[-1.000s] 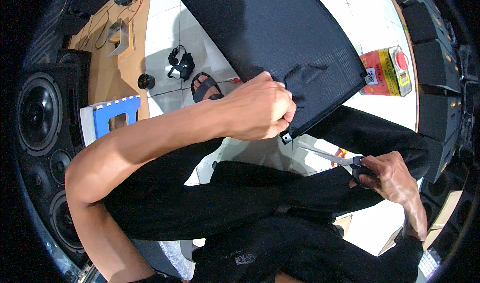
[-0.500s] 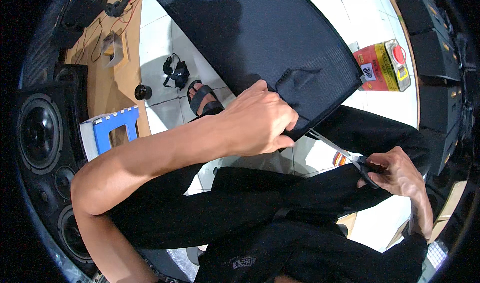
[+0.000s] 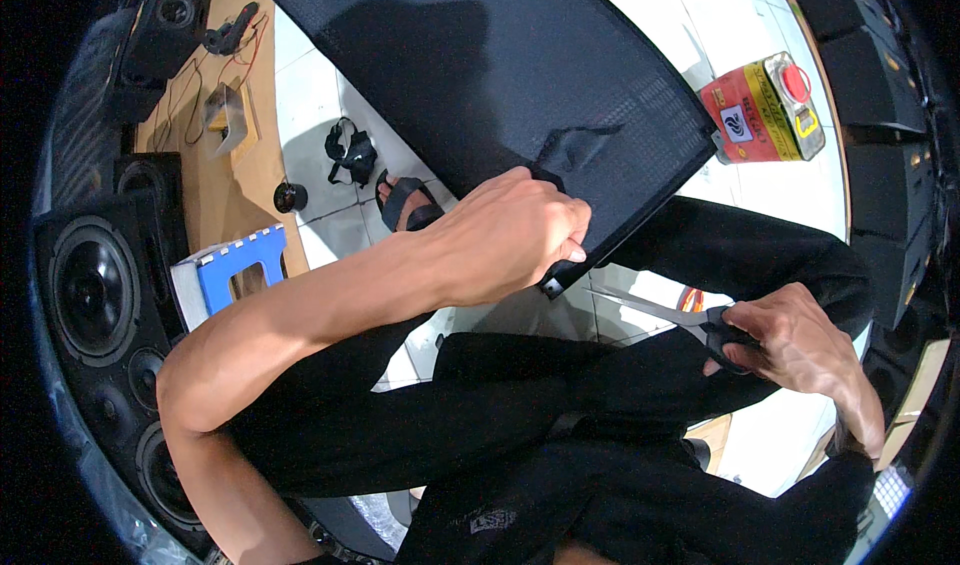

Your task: The person uses scissors to trim the edges of a black fabric cover placed on a white surface. They repeatedly adjust the fabric and cut along the perimeter, removing excess material.

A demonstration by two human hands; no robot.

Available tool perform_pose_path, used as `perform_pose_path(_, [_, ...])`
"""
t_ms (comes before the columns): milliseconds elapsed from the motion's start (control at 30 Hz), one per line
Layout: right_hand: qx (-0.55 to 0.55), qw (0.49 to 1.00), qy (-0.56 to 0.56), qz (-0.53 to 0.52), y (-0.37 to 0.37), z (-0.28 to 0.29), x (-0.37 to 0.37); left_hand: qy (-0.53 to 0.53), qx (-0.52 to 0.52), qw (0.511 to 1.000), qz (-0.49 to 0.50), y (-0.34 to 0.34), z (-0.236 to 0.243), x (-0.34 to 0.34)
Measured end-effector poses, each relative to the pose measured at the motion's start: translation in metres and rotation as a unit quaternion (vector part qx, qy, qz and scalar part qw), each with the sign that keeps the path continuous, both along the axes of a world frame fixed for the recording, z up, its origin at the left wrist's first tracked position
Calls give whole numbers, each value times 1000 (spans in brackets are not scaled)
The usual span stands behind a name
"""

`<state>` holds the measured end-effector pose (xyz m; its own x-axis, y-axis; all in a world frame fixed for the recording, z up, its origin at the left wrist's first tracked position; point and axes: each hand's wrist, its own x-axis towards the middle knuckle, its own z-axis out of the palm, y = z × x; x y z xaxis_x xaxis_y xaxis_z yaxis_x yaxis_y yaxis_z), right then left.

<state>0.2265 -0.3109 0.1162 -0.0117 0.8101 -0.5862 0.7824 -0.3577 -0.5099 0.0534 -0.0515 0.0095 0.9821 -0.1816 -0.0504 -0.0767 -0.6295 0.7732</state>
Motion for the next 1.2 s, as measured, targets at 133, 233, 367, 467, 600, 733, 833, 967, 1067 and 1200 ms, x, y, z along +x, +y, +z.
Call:
perform_pose_path(133, [-13,997,-48,65,18,0,1,-28,-8,998,-55,6,-6,6])
perform_pose_path(233, [-23,993,-52,104,36,3,8,4,-33,998,-61,9,-3,10])
perform_pose_path(367, [-29,982,-101,158,51,6,12,31,-43,996,-72,11,0,11])
perform_pose_path(467, [-55,974,-120,184,68,8,12,38,-32,996,-77,12,1,11])
perform_pose_path(600, [-73,974,-108,185,79,2,17,32,-34,995,-83,11,-3,11])
perform_pose_path(733, [9,964,-127,232,78,-8,25,25,-25,995,-88,10,-6,13])
perform_pose_path(833, [96,947,-171,256,69,-27,29,12,-23,996,-85,9,-9,11])
perform_pose_path(967, [89,937,-163,297,74,-23,28,27,-14,995,-93,10,-7,14])
perform_pose_path(1067, [117,928,-166,312,74,-29,29,23,-22,995,-90,10,-8,14])
perform_pose_path(1200, [125,922,-165,327,74,-34,30,11,-18,997,-80,10,-8,14])
